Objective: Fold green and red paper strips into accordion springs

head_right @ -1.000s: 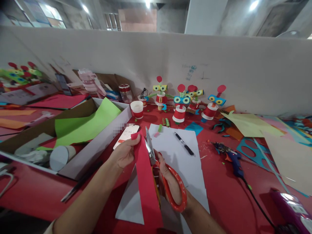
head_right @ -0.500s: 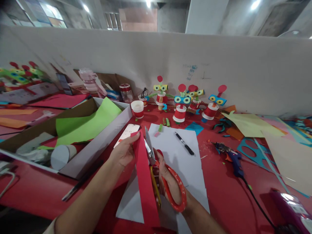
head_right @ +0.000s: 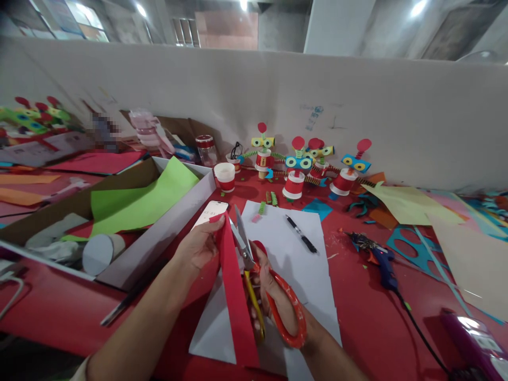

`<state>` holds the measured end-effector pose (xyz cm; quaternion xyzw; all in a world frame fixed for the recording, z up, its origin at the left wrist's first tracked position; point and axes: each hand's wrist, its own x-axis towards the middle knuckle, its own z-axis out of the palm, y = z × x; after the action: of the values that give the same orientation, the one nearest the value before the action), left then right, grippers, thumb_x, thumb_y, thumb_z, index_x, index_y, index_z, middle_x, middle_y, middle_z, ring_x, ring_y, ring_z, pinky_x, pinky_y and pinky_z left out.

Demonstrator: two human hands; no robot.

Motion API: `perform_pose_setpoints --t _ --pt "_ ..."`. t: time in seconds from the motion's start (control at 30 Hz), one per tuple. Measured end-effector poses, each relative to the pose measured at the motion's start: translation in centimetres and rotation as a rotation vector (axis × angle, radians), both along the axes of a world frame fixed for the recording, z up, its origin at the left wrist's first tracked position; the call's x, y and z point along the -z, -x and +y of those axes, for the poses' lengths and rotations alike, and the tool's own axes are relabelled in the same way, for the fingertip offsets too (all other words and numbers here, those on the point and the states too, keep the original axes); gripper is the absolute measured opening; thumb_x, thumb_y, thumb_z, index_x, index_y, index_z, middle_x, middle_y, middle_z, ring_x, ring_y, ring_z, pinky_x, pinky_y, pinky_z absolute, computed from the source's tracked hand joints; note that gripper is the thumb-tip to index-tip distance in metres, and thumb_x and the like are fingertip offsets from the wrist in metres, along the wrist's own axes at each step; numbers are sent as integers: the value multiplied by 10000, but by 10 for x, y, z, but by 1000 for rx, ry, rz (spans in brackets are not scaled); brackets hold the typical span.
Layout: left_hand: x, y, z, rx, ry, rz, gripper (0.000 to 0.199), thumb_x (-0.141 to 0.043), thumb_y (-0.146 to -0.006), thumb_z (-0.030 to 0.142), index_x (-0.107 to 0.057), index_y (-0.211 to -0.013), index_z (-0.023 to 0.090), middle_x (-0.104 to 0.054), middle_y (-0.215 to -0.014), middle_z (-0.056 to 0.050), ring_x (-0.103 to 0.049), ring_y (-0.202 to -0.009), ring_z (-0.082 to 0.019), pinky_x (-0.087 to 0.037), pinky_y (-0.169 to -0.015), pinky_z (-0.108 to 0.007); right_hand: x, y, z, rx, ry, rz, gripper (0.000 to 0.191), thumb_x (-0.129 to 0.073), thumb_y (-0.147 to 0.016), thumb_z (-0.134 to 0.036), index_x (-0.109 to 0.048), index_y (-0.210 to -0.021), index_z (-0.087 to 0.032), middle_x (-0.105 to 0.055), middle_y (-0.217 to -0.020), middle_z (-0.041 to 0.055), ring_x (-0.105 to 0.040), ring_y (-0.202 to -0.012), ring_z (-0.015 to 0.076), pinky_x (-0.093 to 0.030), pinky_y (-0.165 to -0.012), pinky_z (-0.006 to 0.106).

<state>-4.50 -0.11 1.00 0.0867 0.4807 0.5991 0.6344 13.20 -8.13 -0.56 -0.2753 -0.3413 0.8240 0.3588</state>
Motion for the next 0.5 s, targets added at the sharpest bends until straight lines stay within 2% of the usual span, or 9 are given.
perform_pose_setpoints --t 0.13,0.27,0.4,0.5 --pt "3 -1 -1 97 -25 -13 58 -727 -685 110 -695 -727 136 -702 -623 -19 -633 -510 -134 -545 -534 -232 -1 0 0 22 21 10 611 -404 -907 -598 -287 -1434 -312 -568 -697 -12 -459 -489 102 -408 -431 212" --pt "3 -1 1 89 14 2 25 -692 -718 98 -690 -724 123 -693 -595 -33 -630 -500 -135 -541 -513 -228 -4 -1 1 30 19 1 559 -406 -895 -617 -337 -1371 -331 -556 -729 -14 -459 -509 100 -390 -428 200" --pt "0 5 4 78 24 -11 29 -654 -766 111 -681 -772 118 -697 -625 -61 -652 -544 -145 -543 -502 -218 -15 -8 5 67 -58 -44 567 -409 -840 -698 -493 -1187 -258 -553 -737 5 -444 -520 103 -387 -433 209" --pt "-6 13 1 173 -1 -116 83 -604 -813 114 -667 -759 109 -699 -687 -74 -628 -518 -104 -530 -490 -179 -23 -24 4 103 -151 -186 542 -407 -830 -708 -544 -996 -210 -513 -639 -6 -443 -494 113 -401 -438 231"
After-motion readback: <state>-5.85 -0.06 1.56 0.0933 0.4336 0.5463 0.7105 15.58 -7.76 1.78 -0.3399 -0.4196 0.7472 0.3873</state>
